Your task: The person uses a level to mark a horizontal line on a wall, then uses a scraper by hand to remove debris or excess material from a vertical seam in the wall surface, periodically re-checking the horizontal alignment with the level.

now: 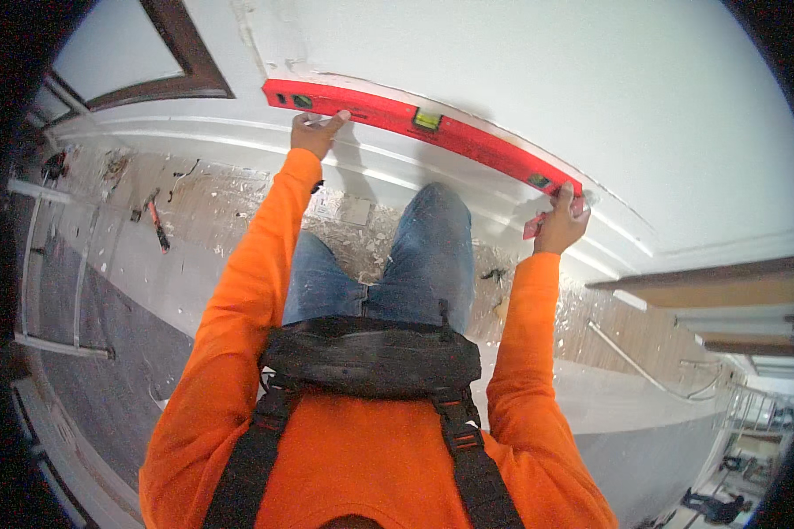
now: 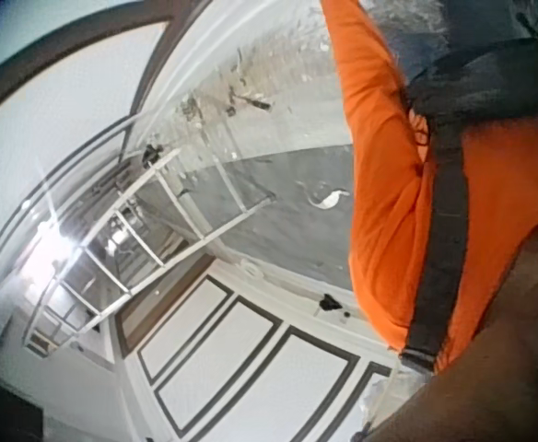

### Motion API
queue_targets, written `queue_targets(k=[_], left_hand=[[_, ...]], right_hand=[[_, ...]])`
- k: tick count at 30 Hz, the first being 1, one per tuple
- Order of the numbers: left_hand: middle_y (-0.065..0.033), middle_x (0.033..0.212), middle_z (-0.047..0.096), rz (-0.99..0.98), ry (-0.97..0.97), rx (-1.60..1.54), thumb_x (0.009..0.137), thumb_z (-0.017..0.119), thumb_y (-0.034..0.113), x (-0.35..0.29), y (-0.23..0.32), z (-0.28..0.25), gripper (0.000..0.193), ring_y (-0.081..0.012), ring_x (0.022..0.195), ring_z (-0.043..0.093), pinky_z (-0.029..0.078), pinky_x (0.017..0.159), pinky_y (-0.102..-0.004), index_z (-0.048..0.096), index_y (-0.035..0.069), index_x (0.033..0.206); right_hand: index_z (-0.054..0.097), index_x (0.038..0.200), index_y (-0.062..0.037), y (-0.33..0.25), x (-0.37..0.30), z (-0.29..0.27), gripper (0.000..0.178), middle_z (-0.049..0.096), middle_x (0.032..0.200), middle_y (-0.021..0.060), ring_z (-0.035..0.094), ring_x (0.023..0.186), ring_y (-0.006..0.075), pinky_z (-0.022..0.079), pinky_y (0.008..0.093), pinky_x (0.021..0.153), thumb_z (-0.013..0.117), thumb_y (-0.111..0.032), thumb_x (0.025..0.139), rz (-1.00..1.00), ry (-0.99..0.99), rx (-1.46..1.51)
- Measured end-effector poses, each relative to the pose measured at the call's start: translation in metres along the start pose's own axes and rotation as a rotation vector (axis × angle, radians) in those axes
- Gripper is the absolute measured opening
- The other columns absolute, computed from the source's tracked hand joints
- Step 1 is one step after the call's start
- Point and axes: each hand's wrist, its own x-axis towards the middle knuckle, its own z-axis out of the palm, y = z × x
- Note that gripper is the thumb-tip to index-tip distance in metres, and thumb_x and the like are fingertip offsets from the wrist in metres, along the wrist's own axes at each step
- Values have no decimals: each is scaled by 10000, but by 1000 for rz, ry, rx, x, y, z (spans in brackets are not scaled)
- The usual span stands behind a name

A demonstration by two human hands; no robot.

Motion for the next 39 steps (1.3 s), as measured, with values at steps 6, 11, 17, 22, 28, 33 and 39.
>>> queue_targets(k=[6, 11, 17, 22, 28, 33, 39], left_hand=[[-125, 933, 592, -321, -296, -514, 768, 782, 332, -5, 38, -17, 631, -246, 796, 628, 581, 678, -384, 424, 50, 1204], [-169, 1032, 532, -396, -300, -501, 852, 675, 410, -3, 60, -24, 521, -272, 911, 601, 583, 762, -400, 493, 115, 1240], [-190, 1015, 527, -368, -229, -618, 849, 699, 344, 5, 53, -16, 499, -305, 914, 587, 585, 815, -423, 497, 50, 1198], [-197, 1056, 507, -376, -256, -660, 855, 694, 314, 7, 50, -19, 474, -308, 960, 562, 579, 847, -423, 489, 31, 1176], [-197, 1118, 475, -362, -309, -688, 853, 698, 309, 6, 49, -20, 491, -306, 1014, 539, 570, 873, -429, 478, 30, 1192], [-189, 1055, 500, -362, -271, -683, 833, 716, 336, 4, 48, -17, 519, -281, 949, 559, 586, 832, -417, 499, -12, 1152], [-169, 1019, 494, -357, -275, -665, 823, 722, 343, 2, 49, -16, 535, -271, 926, 560, 597, 799, -402, 495, -20, 1145]], right_hand=[[525, 978, -14, 8, 10, -8, 384, 619, 791, 112, 534, 491, 142, 453, 271, 405, 737, -307, 846, 81, -55, 80], [505, 919, -17, 6, 11, -8, 389, 607, 756, 124, 517, 448, 145, 468, 283, 420, 743, -313, 833, 111, -18, 39], [495, 885, -26, 4, 15, -11, 424, 613, 751, 134, 505, 414, 148, 451, 281, 402, 766, -345, 814, 80, -28, 14], [531, 890, -36, 5, 18, -14, 363, 637, 781, 103, 554, 512, 139, 461, 266, 437, 755, -315, 830, 103, -85, 41], [560, 980, -30, 7, 24, -20, 369, 663, 866, 78, 600, 669, 131, 477, 255, 472, 757, -303, 828, 147, -165, 55], [569, 1043, -17, 4, 25, -23, 425, 657, 912, 78, 620, 750, 145, 480, 257, 490, 740, -346, 836, 157, -209, 13], [566, 1123, -3, 1, 20, -20, 497, 643, 990, 82, 631, 801, 174, 479, 266, 491, 727, -378, 839, 152, -167, -51]])
